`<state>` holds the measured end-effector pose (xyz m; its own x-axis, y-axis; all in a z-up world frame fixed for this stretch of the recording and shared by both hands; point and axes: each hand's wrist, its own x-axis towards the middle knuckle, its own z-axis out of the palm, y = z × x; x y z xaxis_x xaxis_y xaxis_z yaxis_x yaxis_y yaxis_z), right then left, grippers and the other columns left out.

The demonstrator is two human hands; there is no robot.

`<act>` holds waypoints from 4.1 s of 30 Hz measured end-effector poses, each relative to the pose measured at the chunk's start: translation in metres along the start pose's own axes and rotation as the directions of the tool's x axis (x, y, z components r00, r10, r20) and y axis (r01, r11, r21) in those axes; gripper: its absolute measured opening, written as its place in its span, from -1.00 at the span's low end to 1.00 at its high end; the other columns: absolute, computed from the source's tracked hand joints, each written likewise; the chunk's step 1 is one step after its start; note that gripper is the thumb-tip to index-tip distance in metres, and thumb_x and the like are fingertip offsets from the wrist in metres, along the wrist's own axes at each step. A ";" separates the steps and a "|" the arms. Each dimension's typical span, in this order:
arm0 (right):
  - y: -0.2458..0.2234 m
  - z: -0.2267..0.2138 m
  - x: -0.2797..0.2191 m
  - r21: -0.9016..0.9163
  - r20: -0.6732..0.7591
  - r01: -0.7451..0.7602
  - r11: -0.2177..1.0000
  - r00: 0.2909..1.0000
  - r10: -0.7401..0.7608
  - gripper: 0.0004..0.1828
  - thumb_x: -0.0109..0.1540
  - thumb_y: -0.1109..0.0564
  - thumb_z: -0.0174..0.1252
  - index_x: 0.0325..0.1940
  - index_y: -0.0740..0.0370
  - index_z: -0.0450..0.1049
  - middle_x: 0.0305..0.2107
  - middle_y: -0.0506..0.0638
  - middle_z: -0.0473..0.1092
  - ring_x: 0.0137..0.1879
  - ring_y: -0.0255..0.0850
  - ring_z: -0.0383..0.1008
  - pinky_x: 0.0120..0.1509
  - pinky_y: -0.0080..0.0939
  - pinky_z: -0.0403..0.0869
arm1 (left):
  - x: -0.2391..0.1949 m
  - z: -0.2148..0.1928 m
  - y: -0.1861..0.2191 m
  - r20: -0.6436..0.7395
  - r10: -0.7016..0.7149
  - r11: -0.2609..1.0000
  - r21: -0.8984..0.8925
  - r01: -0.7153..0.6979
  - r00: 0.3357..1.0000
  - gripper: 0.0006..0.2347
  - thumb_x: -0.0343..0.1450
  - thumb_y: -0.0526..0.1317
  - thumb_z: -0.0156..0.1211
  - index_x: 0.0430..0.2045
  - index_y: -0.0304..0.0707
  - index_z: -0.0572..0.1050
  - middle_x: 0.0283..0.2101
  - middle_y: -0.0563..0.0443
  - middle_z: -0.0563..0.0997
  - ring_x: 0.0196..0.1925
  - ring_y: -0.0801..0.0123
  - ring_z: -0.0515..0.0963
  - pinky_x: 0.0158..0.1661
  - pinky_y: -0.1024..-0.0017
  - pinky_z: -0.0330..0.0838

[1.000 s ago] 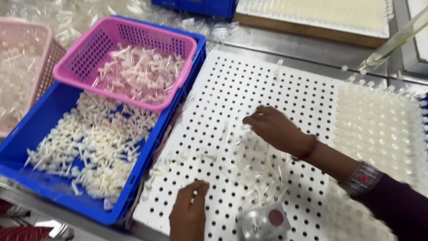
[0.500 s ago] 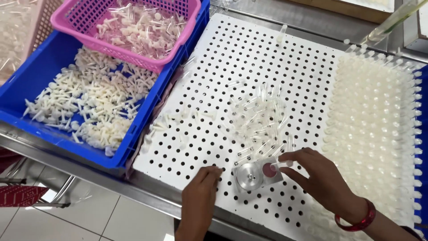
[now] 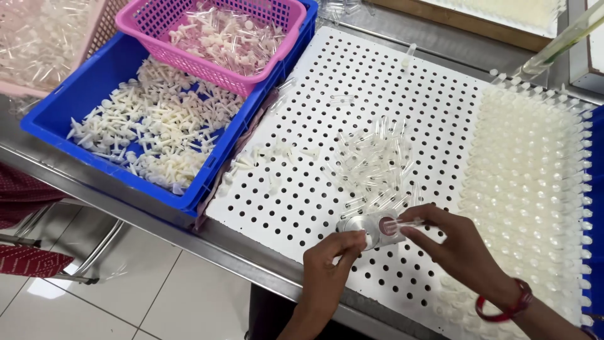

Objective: The person sits at a factory workstation and assembles small plastic parts one at a time: they pick white plastic stopper-like pieces and clear plastic tubes from baskets, press a white piece into a clear tube using a small metal fixture on the perforated board, and place the assembled units in rows on the board. They occasionally refill the work area from the baskets.

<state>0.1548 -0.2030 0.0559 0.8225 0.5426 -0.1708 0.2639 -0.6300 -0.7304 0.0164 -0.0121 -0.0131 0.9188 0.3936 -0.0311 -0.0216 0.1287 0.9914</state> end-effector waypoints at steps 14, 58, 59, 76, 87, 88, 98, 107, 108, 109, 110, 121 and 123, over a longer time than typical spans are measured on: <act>0.004 0.014 0.061 0.255 0.078 0.008 0.967 0.997 -0.029 -0.69 0.20 0.05 0.29 -0.02 0.18 0.66 -0.24 0.01 0.71 -0.13 -0.28 0.72 -0.05 -0.27 0.67 | 0.064 -0.015 0.017 0.195 0.125 0.979 0.134 -0.153 0.973 -0.79 0.46 -0.40 0.22 -0.05 -0.39 0.64 -0.16 -0.10 0.61 -0.23 0.37 0.66 -0.23 0.48 0.55; -0.005 -0.006 0.023 -0.423 0.190 0.330 0.844 0.943 -0.273 -0.49 0.07 0.06 0.32 0.13 -0.04 0.57 -0.06 -0.18 0.57 0.11 -0.17 0.40 0.10 -0.10 0.47 | 0.034 -0.034 0.029 0.097 0.047 0.770 0.630 -0.098 0.994 -0.81 0.40 -0.40 0.23 -0.14 -0.27 0.60 -0.05 0.02 0.66 -0.35 0.32 0.72 -0.39 0.43 0.61; -0.006 -0.004 0.022 -0.454 0.178 0.438 0.776 0.898 -0.403 -0.51 0.07 0.05 0.31 0.10 0.02 0.55 -0.06 -0.15 0.55 0.15 -0.13 0.37 0.14 -0.04 0.44 | 0.028 -0.030 0.027 0.099 0.130 0.803 0.574 -0.164 0.986 -0.81 0.38 -0.43 0.25 -0.15 -0.29 0.61 -0.06 -0.01 0.66 -0.26 0.30 0.73 -0.33 0.45 0.62; -0.002 0.010 0.004 0.431 0.009 -0.361 0.827 0.918 0.397 -0.70 0.16 0.16 0.30 -0.06 0.29 0.72 -0.23 0.08 0.67 -0.20 -0.16 0.62 -0.08 -0.12 0.56 | 0.031 0.010 0.006 0.020 -0.009 0.994 -0.110 0.011 1.000 -0.80 0.44 -0.43 0.29 -0.07 -0.40 0.67 -0.29 -0.01 0.59 -0.27 0.51 0.62 -0.24 0.55 0.54; 0.043 -0.013 0.145 -0.173 0.007 0.515 0.839 0.853 -0.522 -0.63 0.13 0.02 0.36 0.02 0.00 0.57 -0.13 -0.13 0.61 -0.11 -0.33 0.65 -0.08 -0.30 0.66 | 0.118 -0.022 0.048 0.129 0.282 0.744 0.596 -0.301 0.951 -0.63 0.38 -0.26 0.36 0.07 -0.36 0.57 0.16 -0.25 0.54 0.15 0.07 0.53 0.06 0.20 0.44; 0.047 -0.036 0.182 -0.171 0.008 0.517 0.838 0.852 -0.524 -0.63 0.13 0.02 0.36 0.02 0.00 0.57 -0.13 -0.13 0.61 -0.11 -0.33 0.65 -0.08 -0.30 0.66 | 0.128 -0.028 0.039 0.128 0.282 0.743 0.598 -0.301 0.951 -0.63 0.38 -0.26 0.36 0.07 -0.36 0.57 0.16 -0.25 0.54 0.15 0.07 0.53 0.06 0.20 0.44; 0.090 -0.112 0.357 -0.907 -0.236 0.018 0.421 0.805 -0.545 -0.76 0.18 -0.15 0.38 -0.17 -0.06 0.68 -0.26 -0.08 0.60 0.12 -0.03 0.49 0.36 0.34 0.17 | 0.157 -0.064 -0.031 0.105 0.286 0.363 0.908 -0.209 0.952 -0.64 0.35 -0.43 0.11 0.06 -0.29 0.54 0.16 -0.08 0.58 0.23 0.16 0.51 0.17 0.19 0.33; -0.020 -0.009 0.256 -0.446 0.493 0.448 0.775 0.846 -0.205 -0.88 0.27 0.06 0.27 -0.12 0.03 0.57 -0.17 -0.10 0.54 0.01 -0.18 0.55 0.15 -0.10 0.50 | 0.169 -0.055 0.013 0.178 0.230 0.294 0.924 -0.243 0.957 -0.74 0.22 -0.53 0.15 -0.25 -0.33 0.54 -0.19 -0.11 0.54 -0.07 0.11 0.56 0.05 0.15 0.41; -0.020 -0.006 0.248 -0.454 0.443 0.478 0.752 0.853 -0.276 -0.86 0.29 0.10 0.27 -0.08 0.09 0.51 -0.18 -0.04 0.51 -0.01 -0.12 0.54 0.10 -0.09 0.52 | 0.166 -0.055 0.020 0.190 0.103 0.263 0.942 -0.211 0.976 -0.69 0.17 -0.57 0.14 -0.25 -0.34 0.53 -0.20 -0.13 0.51 -0.11 0.06 0.54 -0.09 0.23 0.48; -0.018 -0.011 0.233 -0.455 0.443 0.477 0.752 0.854 -0.274 -0.86 0.29 0.10 0.27 -0.08 0.09 0.51 -0.18 -0.04 0.51 -0.01 -0.12 0.54 0.10 -0.09 0.52 | 0.156 -0.055 0.027 0.191 0.102 0.264 0.941 -0.211 0.976 -0.69 0.17 -0.57 0.14 -0.25 -0.34 0.53 -0.20 -0.13 0.51 -0.11 0.06 0.54 -0.09 0.23 0.48; -0.015 -0.014 0.218 -0.291 0.301 0.481 0.827 0.867 -0.398 -0.84 0.27 0.09 0.26 -0.12 0.14 0.48 -0.19 -0.05 0.51 -0.05 -0.18 0.56 0.05 -0.16 0.55 | 0.145 -0.055 0.034 0.206 0.117 0.254 0.940 -0.230 0.972 -0.71 0.14 -0.57 0.16 -0.30 -0.37 0.52 -0.19 -0.15 0.50 -0.14 0.07 0.55 -0.15 0.25 0.51; 0.006 -0.022 0.040 -0.148 0.249 -0.203 0.968 0.940 0.235 -0.63 0.19 0.02 0.29 0.08 -0.03 0.67 -0.01 -0.26 0.59 -0.10 -0.28 0.61 -0.17 -0.14 0.62 | 0.043 -0.055 0.026 0.237 -0.247 0.350 0.926 -0.141 0.940 -0.91 0.26 -0.45 0.26 -0.43 -0.39 0.54 -0.13 -0.14 0.50 -0.09 0.06 0.55 -0.20 0.20 0.53; -0.003 -0.013 0.027 -0.372 0.192 0.354 0.858 0.934 -0.302 -0.54 0.12 0.06 0.30 0.13 0.00 0.59 -0.07 -0.20 0.57 0.07 -0.18 0.45 0.12 -0.17 0.48 | 0.035 -0.056 0.039 0.131 -0.169 0.539 0.842 -0.020 0.977 -0.73 0.27 -0.52 0.17 -0.17 -0.37 0.57 -0.11 -0.07 0.56 -0.19 0.13 0.63 -0.24 0.24 0.55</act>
<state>0.1826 -0.1930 0.0620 0.5913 0.8038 -0.0657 0.7055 -0.5550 -0.4407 0.0261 0.0576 0.0177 0.9529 0.2434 -0.1808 0.3019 -0.7053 0.6414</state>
